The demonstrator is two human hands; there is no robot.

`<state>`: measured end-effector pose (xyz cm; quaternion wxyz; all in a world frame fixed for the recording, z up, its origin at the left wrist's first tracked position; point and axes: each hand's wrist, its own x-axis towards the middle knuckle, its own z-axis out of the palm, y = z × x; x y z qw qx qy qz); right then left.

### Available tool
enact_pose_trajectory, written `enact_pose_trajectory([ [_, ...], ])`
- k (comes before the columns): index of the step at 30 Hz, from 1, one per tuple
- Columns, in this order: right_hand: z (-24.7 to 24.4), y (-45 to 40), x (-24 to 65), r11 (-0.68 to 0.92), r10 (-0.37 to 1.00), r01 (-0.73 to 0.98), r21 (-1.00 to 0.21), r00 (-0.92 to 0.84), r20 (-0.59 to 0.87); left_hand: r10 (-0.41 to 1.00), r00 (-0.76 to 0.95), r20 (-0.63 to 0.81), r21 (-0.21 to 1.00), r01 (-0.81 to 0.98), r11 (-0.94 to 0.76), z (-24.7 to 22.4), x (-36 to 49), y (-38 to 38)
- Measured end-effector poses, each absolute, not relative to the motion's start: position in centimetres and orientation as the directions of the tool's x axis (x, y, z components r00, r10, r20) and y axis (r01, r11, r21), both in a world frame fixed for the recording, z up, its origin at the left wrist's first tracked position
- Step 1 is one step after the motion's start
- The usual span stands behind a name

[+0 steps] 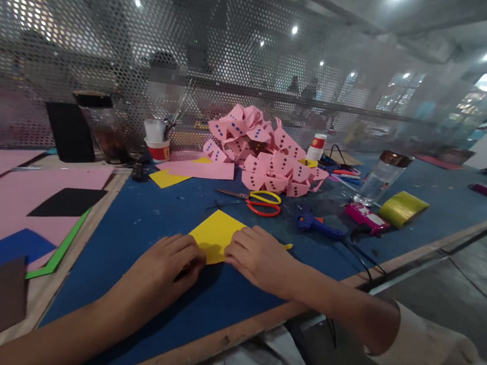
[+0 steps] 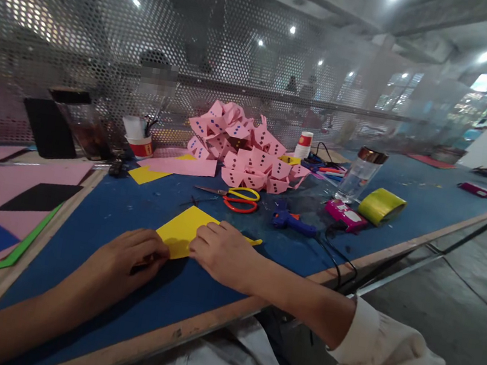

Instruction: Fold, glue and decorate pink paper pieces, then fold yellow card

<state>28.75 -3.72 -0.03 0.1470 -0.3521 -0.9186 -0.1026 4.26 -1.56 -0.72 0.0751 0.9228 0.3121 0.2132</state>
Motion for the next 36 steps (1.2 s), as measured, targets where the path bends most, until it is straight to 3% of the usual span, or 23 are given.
enact_pose_trajectory([
  [7,0.6,-3.0,28.4,0.717,0.689,0.682,-0.144,-0.664,0.291,0.666,0.672,0.323,0.368,0.559,-0.743,-1.0,4.4,-1.3],
  [16,1.1,-3.0,27.6,0.688,0.726,0.654,-0.316,-0.625,0.286,0.718,0.639,0.277,0.476,0.558,-0.68,-0.9,4.8,-0.8],
  [24,1.2,-2.3,26.9,0.655,0.752,0.667,-0.355,-0.617,0.231,0.752,0.623,0.213,0.509,0.586,-0.63,-0.3,4.9,-0.9],
  [29,0.7,-2.4,28.0,0.664,0.746,0.654,-0.361,-0.613,0.261,0.742,0.627,0.236,0.464,0.599,-0.653,-0.7,4.8,-0.7],
  [36,0.2,-3.3,29.9,0.703,0.708,0.671,-0.233,-0.631,0.319,0.728,0.636,0.258,0.435,0.597,-0.675,-1.0,4.8,-0.4],
])
